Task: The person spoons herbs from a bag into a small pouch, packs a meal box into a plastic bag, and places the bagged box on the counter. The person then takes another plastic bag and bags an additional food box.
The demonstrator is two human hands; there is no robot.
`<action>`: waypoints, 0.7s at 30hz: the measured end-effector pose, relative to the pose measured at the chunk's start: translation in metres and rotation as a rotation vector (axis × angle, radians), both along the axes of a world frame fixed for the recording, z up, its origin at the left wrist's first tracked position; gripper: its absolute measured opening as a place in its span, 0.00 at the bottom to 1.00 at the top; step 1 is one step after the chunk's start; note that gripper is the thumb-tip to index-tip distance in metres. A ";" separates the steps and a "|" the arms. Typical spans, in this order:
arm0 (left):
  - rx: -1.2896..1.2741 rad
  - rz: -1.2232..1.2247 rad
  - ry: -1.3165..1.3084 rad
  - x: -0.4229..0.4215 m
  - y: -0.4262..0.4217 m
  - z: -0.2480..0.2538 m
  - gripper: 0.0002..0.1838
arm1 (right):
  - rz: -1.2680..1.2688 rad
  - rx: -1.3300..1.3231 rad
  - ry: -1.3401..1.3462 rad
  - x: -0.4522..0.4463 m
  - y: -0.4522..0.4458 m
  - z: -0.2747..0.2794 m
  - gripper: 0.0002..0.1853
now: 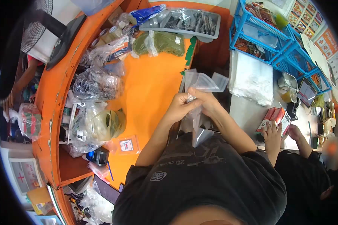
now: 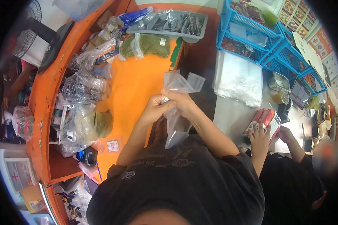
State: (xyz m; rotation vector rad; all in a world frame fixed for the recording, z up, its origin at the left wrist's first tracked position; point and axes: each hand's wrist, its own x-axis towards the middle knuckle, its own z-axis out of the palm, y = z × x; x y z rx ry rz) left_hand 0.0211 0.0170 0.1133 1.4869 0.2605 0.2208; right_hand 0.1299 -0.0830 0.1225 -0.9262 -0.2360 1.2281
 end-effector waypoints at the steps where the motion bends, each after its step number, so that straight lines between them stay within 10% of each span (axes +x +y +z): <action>1: -0.033 -0.059 -0.011 -0.001 0.004 0.003 0.11 | 0.024 0.008 -0.115 0.004 -0.002 -0.002 0.12; 4: -0.023 0.098 -0.004 -0.015 0.030 0.030 0.13 | 0.115 0.032 -0.461 0.025 -0.013 -0.014 0.10; 7: 0.484 0.226 0.049 -0.043 0.083 0.034 0.18 | -0.099 -0.417 -1.692 0.064 -0.021 -0.013 0.09; 10: 0.433 0.693 -0.007 -0.072 0.106 0.035 0.23 | -0.610 -0.506 -1.403 0.129 -0.050 -0.007 0.20; 14: 0.689 0.729 -0.007 -0.093 0.102 0.024 0.19 | -0.752 -0.629 -1.542 0.128 -0.061 0.018 0.19; 16: 0.746 0.931 -0.091 -0.084 0.094 0.023 0.14 | -0.850 -0.303 -1.039 0.117 -0.045 0.014 0.09; 18: -0.060 1.042 -0.255 -0.062 0.076 0.030 0.08 | -0.761 0.032 -0.195 0.107 -0.028 0.018 0.07; 21: -0.734 0.788 -0.244 -0.078 0.073 0.023 0.05 | -0.128 0.227 -0.072 0.123 -0.031 0.016 0.14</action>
